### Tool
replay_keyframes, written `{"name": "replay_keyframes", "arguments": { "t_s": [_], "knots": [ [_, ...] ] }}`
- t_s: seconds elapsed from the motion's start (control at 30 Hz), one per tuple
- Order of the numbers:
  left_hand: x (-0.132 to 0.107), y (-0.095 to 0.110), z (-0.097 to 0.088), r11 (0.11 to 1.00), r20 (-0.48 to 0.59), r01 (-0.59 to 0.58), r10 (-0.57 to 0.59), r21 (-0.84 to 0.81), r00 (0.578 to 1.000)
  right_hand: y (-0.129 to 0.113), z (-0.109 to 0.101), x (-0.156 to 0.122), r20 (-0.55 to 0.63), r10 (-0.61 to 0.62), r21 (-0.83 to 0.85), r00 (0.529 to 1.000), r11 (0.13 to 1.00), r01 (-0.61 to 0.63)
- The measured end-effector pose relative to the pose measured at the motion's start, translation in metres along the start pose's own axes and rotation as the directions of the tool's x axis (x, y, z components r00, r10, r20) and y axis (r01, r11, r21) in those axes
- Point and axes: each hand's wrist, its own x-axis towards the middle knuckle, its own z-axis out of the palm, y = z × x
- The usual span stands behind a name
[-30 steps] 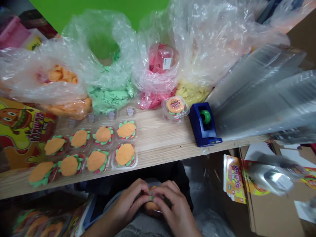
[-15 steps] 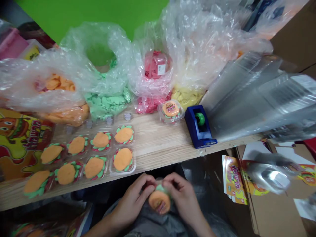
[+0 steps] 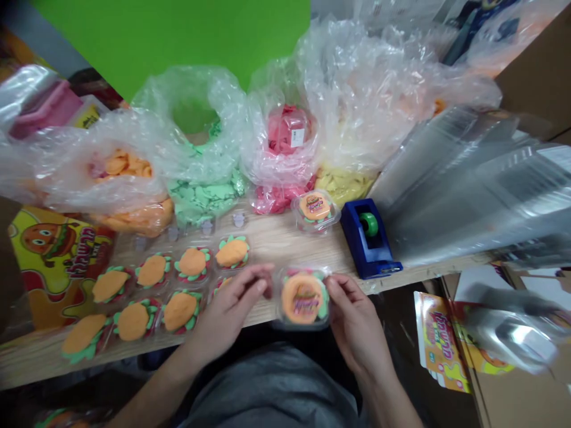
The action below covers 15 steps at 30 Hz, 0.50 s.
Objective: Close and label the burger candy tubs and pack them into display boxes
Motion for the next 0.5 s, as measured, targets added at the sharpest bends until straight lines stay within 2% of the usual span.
{"name": "replay_keyframes", "arguments": {
  "t_s": [0.03,0.07,0.17,0.3,0.4,0.5],
  "knots": [
    [0.013,-0.007,-0.009,0.975,-0.048,-0.073,0.084,0.208,0.995,0.002,-0.002,0.009,-0.027,-0.012,0.023,1.0,1.0,0.013],
    [0.027,-0.015,-0.02,0.936,-0.106,-0.096,0.14,0.339,0.985,0.004,-0.004,0.018,-0.052,-0.038,0.04,0.998,0.998,0.041],
    [0.073,-0.043,-0.053,0.859,-0.196,-0.047,0.17,0.509,0.966,0.011,-0.01,0.035,-0.129,-0.14,0.063,0.982,0.987,0.149],
    [0.114,-0.069,-0.082,0.766,-0.161,-0.014,0.153,0.643,0.975,0.03,-0.014,0.024,-0.172,-0.186,0.018,0.967,0.981,0.192],
    [0.125,-0.074,-0.087,0.726,-0.167,-0.007,0.167,0.687,0.972,0.05,-0.012,0.004,-0.173,-0.175,-0.082,0.969,0.983,0.163],
    [0.131,-0.074,-0.091,0.731,-0.194,-0.013,0.198,0.682,0.961,0.066,-0.003,-0.012,-0.141,-0.161,-0.215,0.977,0.968,0.129]
  ]
}}
